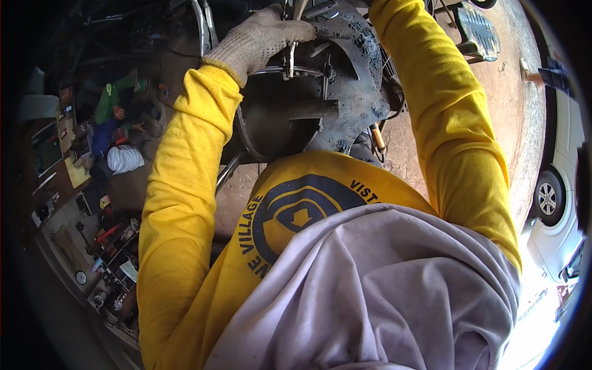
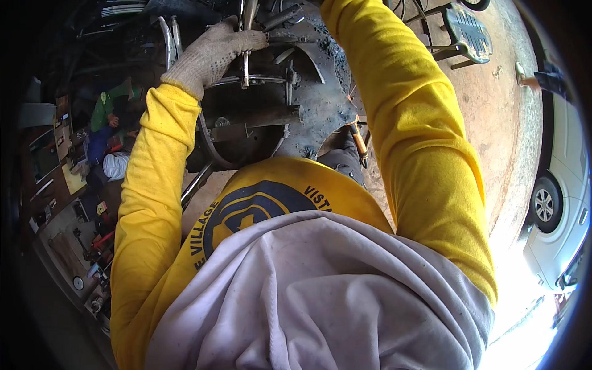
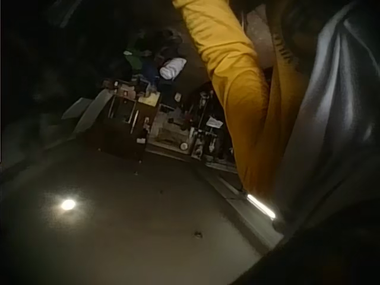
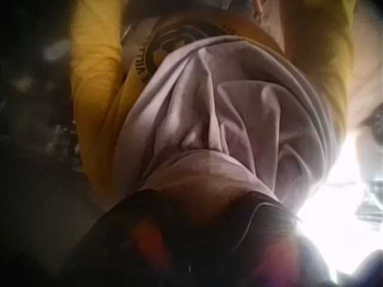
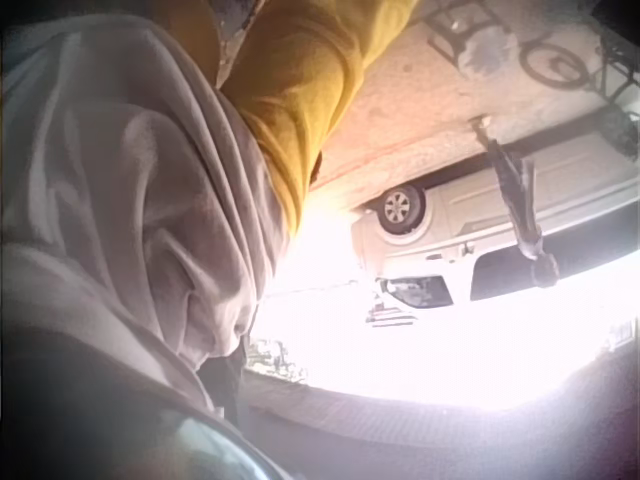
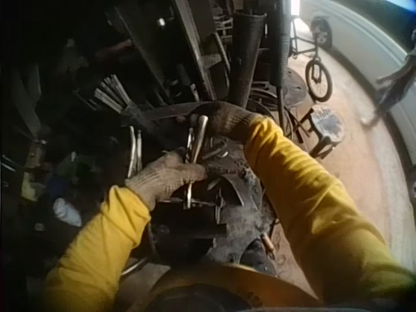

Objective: The person welds metal pieces onto a curved frame using a welding torch and adjusts the frame with a hammer and pliers.

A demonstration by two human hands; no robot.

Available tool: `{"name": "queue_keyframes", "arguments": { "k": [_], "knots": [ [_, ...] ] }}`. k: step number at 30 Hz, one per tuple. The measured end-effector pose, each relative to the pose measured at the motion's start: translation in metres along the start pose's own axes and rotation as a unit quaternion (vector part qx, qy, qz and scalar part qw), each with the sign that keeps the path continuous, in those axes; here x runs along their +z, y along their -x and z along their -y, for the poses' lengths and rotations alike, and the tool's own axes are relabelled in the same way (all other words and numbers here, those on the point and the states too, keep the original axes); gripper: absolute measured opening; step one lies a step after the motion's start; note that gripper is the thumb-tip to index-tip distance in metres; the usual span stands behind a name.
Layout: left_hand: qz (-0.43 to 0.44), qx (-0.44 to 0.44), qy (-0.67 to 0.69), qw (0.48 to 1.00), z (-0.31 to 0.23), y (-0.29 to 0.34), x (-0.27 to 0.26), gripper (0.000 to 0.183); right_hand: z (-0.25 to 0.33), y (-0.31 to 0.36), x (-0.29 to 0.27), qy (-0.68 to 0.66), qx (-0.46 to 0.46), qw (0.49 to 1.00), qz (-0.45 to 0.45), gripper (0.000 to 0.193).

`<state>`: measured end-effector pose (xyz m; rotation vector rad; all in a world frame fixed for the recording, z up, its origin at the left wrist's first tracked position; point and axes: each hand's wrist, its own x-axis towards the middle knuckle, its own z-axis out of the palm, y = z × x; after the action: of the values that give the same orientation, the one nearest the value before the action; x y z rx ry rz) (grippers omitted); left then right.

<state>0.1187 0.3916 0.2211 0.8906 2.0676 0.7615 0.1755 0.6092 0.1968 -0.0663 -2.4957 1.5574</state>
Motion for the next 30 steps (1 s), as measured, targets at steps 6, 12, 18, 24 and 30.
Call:
{"name": "queue_keyframes", "arguments": {
  "k": [6, 12, 18, 24, 30],
  "knots": [
    [-0.014, 0.013, -0.06, 0.998, -0.011, 0.005, -0.002, 0.057, -0.018, -0.016, 0.0, 0.115, -0.06, 0.991, 0.028, 0.042],
    [-0.005, 0.001, -0.047, 0.999, -0.008, 0.0, 0.0, 0.06, -0.036, -0.027, 0.002, 0.231, -0.129, 0.964, 0.042, 0.043],
    [-0.006, 0.008, -0.07, 0.997, -0.015, 0.002, -0.001, 0.056, -0.003, -0.01, -0.008, 0.107, 0.098, 0.989, 0.04, 0.045],
    [-0.002, 0.012, -0.048, 0.999, 0.001, -0.002, -0.004, 0.055, -0.006, 0.017, 0.001, 0.025, -0.166, 0.986, 0.02, 0.048],
    [0.033, 0.172, -0.197, 0.965, 0.016, -0.007, -0.008, 0.028, 0.016, 0.039, 0.025, -0.469, 0.022, 0.882, -0.029, 0.057]
  ]
}}
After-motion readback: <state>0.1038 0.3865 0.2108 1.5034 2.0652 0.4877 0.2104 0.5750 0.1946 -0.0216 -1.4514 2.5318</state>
